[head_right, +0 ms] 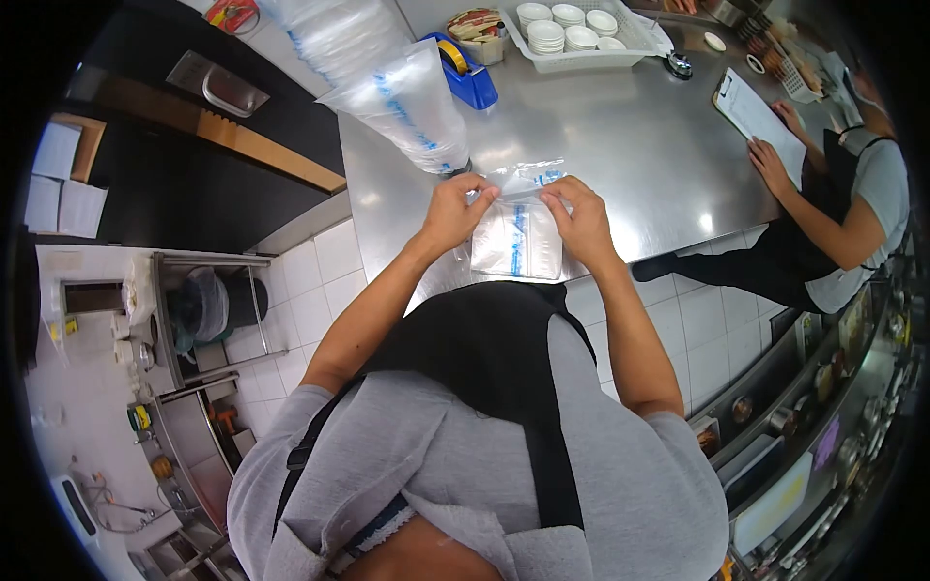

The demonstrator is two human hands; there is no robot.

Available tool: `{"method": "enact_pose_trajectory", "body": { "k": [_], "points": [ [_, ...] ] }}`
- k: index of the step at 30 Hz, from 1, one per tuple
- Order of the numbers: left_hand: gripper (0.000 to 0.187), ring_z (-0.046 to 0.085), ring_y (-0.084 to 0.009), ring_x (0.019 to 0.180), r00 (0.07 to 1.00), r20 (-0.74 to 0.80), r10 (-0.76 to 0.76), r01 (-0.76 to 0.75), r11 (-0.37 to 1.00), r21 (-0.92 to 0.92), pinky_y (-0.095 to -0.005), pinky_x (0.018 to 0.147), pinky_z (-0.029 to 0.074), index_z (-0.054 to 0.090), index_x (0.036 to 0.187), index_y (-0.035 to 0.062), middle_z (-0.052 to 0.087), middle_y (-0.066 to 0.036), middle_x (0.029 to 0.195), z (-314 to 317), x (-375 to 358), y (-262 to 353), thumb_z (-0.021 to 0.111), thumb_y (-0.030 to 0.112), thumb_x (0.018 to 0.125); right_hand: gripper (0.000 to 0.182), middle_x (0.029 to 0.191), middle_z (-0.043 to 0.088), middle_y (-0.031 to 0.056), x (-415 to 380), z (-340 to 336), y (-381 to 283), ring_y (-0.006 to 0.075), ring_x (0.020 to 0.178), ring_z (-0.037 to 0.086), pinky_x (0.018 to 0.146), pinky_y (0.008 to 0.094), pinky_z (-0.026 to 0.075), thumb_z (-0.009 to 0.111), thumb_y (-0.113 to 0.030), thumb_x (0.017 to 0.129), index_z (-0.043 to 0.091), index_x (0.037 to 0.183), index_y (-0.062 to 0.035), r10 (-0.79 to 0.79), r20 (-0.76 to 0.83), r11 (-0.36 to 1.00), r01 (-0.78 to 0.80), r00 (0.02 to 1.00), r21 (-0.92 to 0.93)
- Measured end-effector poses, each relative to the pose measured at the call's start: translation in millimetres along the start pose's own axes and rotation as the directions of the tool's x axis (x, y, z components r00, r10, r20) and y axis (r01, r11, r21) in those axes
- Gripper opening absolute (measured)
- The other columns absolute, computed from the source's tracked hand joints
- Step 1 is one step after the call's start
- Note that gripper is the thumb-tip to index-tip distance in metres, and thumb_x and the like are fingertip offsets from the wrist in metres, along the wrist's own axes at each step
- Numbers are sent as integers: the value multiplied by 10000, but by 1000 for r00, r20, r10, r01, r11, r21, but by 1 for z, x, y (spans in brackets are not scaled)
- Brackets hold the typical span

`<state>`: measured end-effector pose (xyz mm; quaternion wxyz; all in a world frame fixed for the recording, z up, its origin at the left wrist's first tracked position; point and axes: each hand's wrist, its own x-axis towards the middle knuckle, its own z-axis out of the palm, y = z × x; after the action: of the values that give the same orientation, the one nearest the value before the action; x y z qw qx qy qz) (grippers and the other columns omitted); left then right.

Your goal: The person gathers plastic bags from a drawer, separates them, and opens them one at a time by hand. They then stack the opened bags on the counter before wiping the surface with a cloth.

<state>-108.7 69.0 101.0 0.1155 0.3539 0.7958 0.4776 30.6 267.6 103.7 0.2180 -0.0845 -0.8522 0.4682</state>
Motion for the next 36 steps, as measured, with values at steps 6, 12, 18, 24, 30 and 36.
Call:
{"method": "enact_pose_trajectory", "body": {
  "k": [6,12,18,24,30,36],
  "points": [
    [151,642,-132,746,963,-115,245,-266,936,-231,-308,633,482,775,977,14,766,-86,962,8,9,7,789,141,898,187,956,705,140,8,-7,4,264,854,662,791,347,505,677,-152,971,727,1034,17,50,62,997,-54,997,58],
    [202,687,-291,728,997,81,1,-2,1000,9,-373,703,523,762,922,-6,738,-182,844,-3,16,21,794,192,898,181,918,719,98,14,-5,15,193,860,658,800,315,501,747,-155,922,742,1019,-3,43,48,996,-47,998,80],
    [183,694,-326,731,976,-65,206,-210,976,-52,-402,698,521,775,952,-3,735,-196,839,7,18,14,744,177,938,170,943,749,94,19,-4,11,161,861,664,819,295,505,751,-163,924,747,989,-7,202,80,963,-213,976,167],
    [196,685,-314,701,992,-15,125,-126,990,-62,-399,684,527,774,962,-7,727,-173,797,5,22,14,712,179,960,175,896,752,95,25,-1,15,148,850,675,800,296,517,671,-157,987,749,1011,-3,71,21,992,-73,997,107],
    [215,682,-298,685,989,-100,110,-113,993,-29,-380,661,528,757,922,-23,723,-161,780,11,35,13,707,182,966,141,921,748,98,40,-3,14,171,852,687,804,292,526,684,-115,965,754,1017,-5,192,-81,960,-170,978,222],
    [211,718,-172,751,945,-212,248,-264,963,-54,-302,681,538,750,996,-43,754,-142,834,5,52,24,688,159,996,136,946,741,70,70,-22,5,128,862,654,806,274,508,694,-130,970,746,1001,-8,-78,-168,997,74,983,-30]
  ]
}}
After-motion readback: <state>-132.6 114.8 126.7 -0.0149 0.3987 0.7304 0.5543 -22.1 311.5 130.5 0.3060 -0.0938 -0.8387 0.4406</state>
